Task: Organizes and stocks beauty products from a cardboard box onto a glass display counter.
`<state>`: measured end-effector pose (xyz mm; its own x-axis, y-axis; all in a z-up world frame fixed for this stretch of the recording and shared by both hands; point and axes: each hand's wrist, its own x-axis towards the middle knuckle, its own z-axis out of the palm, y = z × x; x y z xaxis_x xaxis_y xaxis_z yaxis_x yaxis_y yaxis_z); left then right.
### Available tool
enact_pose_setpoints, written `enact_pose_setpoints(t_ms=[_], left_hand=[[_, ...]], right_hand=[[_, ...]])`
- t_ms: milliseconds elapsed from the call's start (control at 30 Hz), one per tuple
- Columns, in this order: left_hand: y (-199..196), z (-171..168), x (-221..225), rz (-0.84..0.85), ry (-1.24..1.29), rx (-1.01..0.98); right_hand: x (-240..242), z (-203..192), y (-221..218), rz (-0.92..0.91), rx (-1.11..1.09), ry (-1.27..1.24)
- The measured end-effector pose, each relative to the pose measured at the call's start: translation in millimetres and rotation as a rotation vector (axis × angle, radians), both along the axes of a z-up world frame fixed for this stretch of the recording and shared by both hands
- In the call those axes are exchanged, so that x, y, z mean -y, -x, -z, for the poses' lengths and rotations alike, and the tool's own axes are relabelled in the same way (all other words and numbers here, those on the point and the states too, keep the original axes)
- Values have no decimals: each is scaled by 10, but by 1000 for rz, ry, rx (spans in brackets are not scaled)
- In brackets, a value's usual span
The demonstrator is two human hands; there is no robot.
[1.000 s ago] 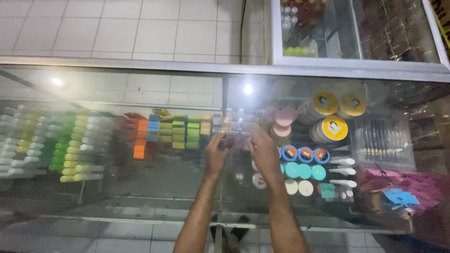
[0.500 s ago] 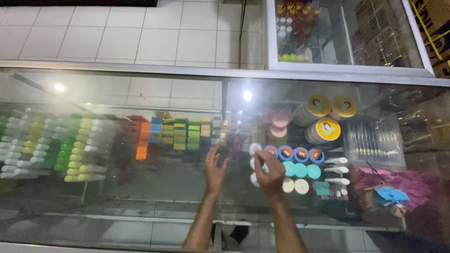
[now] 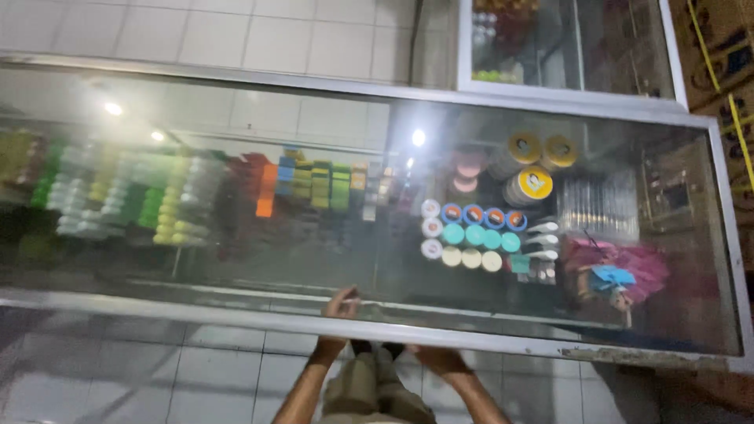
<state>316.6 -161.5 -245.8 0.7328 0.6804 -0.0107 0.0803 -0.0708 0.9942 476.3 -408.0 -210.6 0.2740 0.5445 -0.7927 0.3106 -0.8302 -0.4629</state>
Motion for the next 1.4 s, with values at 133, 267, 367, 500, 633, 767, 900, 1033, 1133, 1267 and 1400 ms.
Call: enact_pose_setpoints(t_ms=[133,267,367,500,633,767,900,1033,1133,1267,1400], left_hand=[[611,-625,67,20,-42,-325],[1073,-1305,-116,7,106,-211],[1577,-1727,-334,18,86,-132],[2374,-2033,-922,-88,-17,-137],[3319,-2790,-1564,-166,-173,-100],[4092,-3167,-2185,-293,-283,-8],[4615,-3590,-2836,-310,-333,113],[4935,-3767,-3484,-311,-441,254],[5197,-3759,-4025,-326,-462,397],[5575,-4483,-4408,-307,-476,353],[5700,-4798,-5011,-456,-524,330]], right_hand=[[-607,-1187,482,-5,-128,-382],[-1223,-1394,946,-232,-61,-533],[-1835,-1910,1319,-227,-171,-692],[-2690,-1872,1859,-270,-249,-909],[-3466,-2413,2620,-337,-277,-891],[-4064,-2762,3201,-274,-219,-1147],[-4603,-3090,3545,-208,-254,-1215],[-5197,-3304,3783,-219,-291,-1285],[-5746,-3482,3889,-207,-294,-1283],[-6353,-3866,3986,-361,-333,-1415],[-7016,-4272,3979,-394,-154,-1614]])
